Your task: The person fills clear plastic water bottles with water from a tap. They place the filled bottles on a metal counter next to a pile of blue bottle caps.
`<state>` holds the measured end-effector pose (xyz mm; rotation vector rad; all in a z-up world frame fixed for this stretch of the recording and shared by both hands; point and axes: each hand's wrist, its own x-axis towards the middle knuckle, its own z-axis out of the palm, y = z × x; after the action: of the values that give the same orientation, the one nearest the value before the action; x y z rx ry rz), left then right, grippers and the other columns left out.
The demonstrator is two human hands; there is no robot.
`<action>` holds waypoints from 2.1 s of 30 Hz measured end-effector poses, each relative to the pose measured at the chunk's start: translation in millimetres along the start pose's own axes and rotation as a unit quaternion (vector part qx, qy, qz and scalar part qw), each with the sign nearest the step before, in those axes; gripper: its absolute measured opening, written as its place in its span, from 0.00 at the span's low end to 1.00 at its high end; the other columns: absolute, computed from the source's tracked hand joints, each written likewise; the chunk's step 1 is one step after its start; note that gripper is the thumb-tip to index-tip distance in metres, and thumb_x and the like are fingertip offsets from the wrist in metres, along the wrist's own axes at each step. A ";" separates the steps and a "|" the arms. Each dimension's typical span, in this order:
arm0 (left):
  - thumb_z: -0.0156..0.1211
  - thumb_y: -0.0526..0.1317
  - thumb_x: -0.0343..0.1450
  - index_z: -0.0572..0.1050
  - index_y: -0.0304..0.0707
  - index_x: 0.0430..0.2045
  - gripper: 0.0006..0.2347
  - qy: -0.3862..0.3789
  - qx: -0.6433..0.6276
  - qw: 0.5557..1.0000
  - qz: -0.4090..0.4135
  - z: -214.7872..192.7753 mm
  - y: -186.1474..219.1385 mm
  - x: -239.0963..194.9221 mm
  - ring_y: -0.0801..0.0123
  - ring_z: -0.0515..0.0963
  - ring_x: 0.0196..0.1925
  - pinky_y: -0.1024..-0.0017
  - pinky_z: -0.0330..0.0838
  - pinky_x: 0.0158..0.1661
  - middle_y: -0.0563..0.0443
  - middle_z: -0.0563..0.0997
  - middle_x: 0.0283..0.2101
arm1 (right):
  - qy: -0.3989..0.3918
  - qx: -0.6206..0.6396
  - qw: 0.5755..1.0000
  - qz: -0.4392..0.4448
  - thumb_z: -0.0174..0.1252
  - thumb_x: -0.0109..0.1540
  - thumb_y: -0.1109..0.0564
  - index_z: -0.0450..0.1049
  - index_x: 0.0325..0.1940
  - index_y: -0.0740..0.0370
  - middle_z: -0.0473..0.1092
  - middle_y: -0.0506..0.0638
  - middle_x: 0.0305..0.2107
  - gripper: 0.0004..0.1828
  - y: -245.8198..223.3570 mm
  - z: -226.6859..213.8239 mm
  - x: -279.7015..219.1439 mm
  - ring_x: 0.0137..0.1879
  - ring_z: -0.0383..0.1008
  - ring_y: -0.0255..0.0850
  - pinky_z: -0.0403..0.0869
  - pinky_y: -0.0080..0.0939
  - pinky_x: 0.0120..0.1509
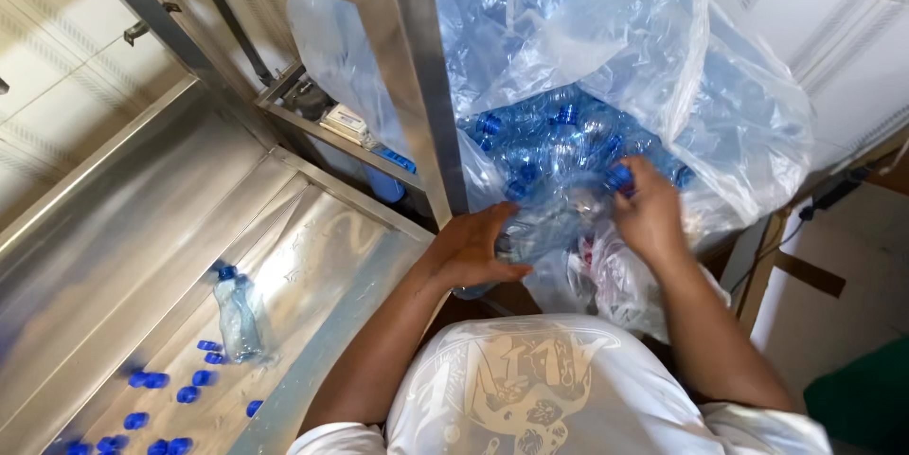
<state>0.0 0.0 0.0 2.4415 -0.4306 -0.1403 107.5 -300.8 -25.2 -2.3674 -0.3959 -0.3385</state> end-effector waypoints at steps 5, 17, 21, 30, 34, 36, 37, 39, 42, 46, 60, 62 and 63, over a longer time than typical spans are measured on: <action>0.73 0.66 0.66 0.58 0.41 0.78 0.48 0.011 -0.089 0.996 0.013 13.3 -36.6 -32.7 0.22 0.69 0.72 0.31 0.68 0.68 0.22 0.70 0.74 | -0.067 -0.020 0.986 0.149 0.60 0.67 0.52 0.68 0.67 0.53 0.78 0.68 0.52 0.24 -19.9 45.4 -26.6 0.59 0.79 0.74 0.76 0.73 0.67; 0.92 0.43 0.56 0.76 0.31 0.63 0.39 0.162 -0.307 0.935 0.073 -35.6 -80.3 -163.1 0.48 0.85 0.64 0.53 0.81 0.64 0.35 0.84 0.60 | 0.144 0.242 0.950 0.137 0.75 0.53 0.64 0.53 0.78 0.60 0.67 0.58 0.53 0.54 -70.8 49.1 -49.2 0.57 0.72 0.52 0.73 0.51 0.62; 0.83 0.46 0.60 0.72 0.39 0.66 0.37 0.270 -0.351 0.896 -0.041 -35.6 -128.1 -232.1 0.55 0.87 0.61 0.59 0.83 0.59 0.43 0.86 0.59 | 0.464 -0.070 0.882 -0.054 0.88 0.62 0.63 0.52 0.82 0.79 0.52 0.76 0.74 0.59 -44.1 22.3 -83.5 0.81 0.53 0.75 0.52 0.69 0.88; 0.84 0.54 0.65 0.54 0.27 0.80 0.52 0.618 0.181 0.761 -0.073 -211.5 -120.6 -299.5 0.35 0.61 0.84 0.45 0.57 0.81 0.25 0.61 0.81 | -0.091 0.241 0.937 -0.234 0.77 0.57 0.44 0.69 0.74 0.61 0.68 0.59 0.61 0.45 -290.9 150.2 -22.2 0.66 0.71 0.53 0.67 0.54 0.74; 0.83 0.52 0.67 0.72 0.35 0.60 0.32 0.618 0.244 0.748 -0.003 -305.3 -70.5 -298.8 0.30 0.52 0.87 0.33 0.53 0.81 0.39 0.60 0.82 | -0.214 0.335 0.897 -0.192 0.82 0.51 0.52 0.65 0.70 0.56 0.77 0.53 0.59 0.47 -424.3 217.6 23.7 0.66 0.80 0.43 0.76 0.44 0.69; 0.85 0.53 0.70 0.69 0.33 0.65 0.36 0.556 0.282 0.781 0.014 -335.1 -62.2 -283.7 0.37 0.51 0.88 0.38 0.52 0.85 0.37 0.58 0.82 | -0.183 0.284 0.925 -0.176 0.79 0.49 0.43 0.63 0.71 0.52 0.79 0.53 0.57 0.51 -464.3 238.5 44.3 0.59 0.81 0.49 0.76 0.48 0.61; 0.85 0.53 0.70 0.69 0.33 0.65 0.36 0.563 0.291 0.773 0.002 -341.8 -60.2 -275.4 0.37 0.51 0.88 0.38 0.52 0.85 0.37 0.58 0.82 | -0.193 0.288 0.919 -0.189 0.79 0.49 0.43 0.63 0.71 0.52 0.79 0.53 0.57 0.51 -467.9 245.8 49.4 0.59 0.81 0.49 0.76 0.48 0.61; 0.81 0.58 0.72 0.65 0.35 0.74 0.41 0.539 0.278 0.795 0.011 -359.2 -57.8 -258.4 0.38 0.58 0.86 0.44 0.51 0.84 0.32 0.64 0.81 | -0.134 0.361 0.892 -0.237 0.81 0.48 0.42 0.66 0.70 0.59 0.74 0.58 0.56 0.51 -477.4 261.4 60.8 0.61 0.76 0.49 0.74 0.47 0.63; 0.80 0.52 0.68 0.66 0.31 0.68 0.38 0.558 0.280 0.781 -0.005 -366.9 -61.6 -248.1 0.44 0.75 0.72 0.52 0.68 0.75 0.35 0.76 0.67 | -0.144 0.356 0.892 -0.237 0.81 0.49 0.44 0.64 0.73 0.61 0.73 0.62 0.59 0.53 -475.9 278.5 68.3 0.65 0.76 0.54 0.72 0.51 0.68; 0.82 0.52 0.70 0.64 0.38 0.72 0.39 0.571 0.275 0.772 -0.037 -354.8 -78.3 -243.8 0.48 0.71 0.79 0.53 0.67 0.79 0.41 0.73 0.73 | -0.160 0.369 0.877 -0.265 0.80 0.52 0.40 0.63 0.75 0.61 0.73 0.60 0.61 0.54 -479.5 286.9 83.5 0.66 0.75 0.52 0.72 0.51 0.67; 0.79 0.53 0.66 0.61 0.35 0.76 0.44 0.727 0.001 0.647 -0.228 -166.9 -141.3 -313.9 0.43 0.72 0.77 0.49 0.68 0.72 0.34 0.73 0.74 | -0.274 0.450 0.798 -0.292 0.78 0.65 0.45 0.53 0.80 0.58 0.70 0.62 0.70 0.50 -476.3 285.1 106.8 0.74 0.74 0.56 0.72 0.53 0.76; 0.81 0.52 0.64 0.64 0.36 0.74 0.43 0.727 -0.090 0.607 -0.308 -123.2 -169.5 -320.0 0.48 0.75 0.73 0.57 0.69 0.71 0.37 0.76 0.70 | -0.275 0.461 0.789 -0.297 0.79 0.65 0.48 0.56 0.76 0.56 0.72 0.57 0.65 0.45 -470.2 283.4 109.5 0.68 0.75 0.48 0.74 0.48 0.72; 0.83 0.50 0.61 0.68 0.36 0.71 0.43 0.715 -0.178 0.561 -0.377 -101.0 -182.0 -329.3 0.52 0.77 0.70 0.65 0.69 0.69 0.41 0.80 0.67 | -0.270 0.476 0.782 -0.300 0.80 0.66 0.51 0.60 0.72 0.53 0.74 0.53 0.60 0.41 -471.5 286.1 107.2 0.62 0.77 0.41 0.76 0.42 0.67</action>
<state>-239.6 305.1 -35.6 1.3993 1.2388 1.2016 68.6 247.7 90.0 -1.2307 -1.2616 0.2563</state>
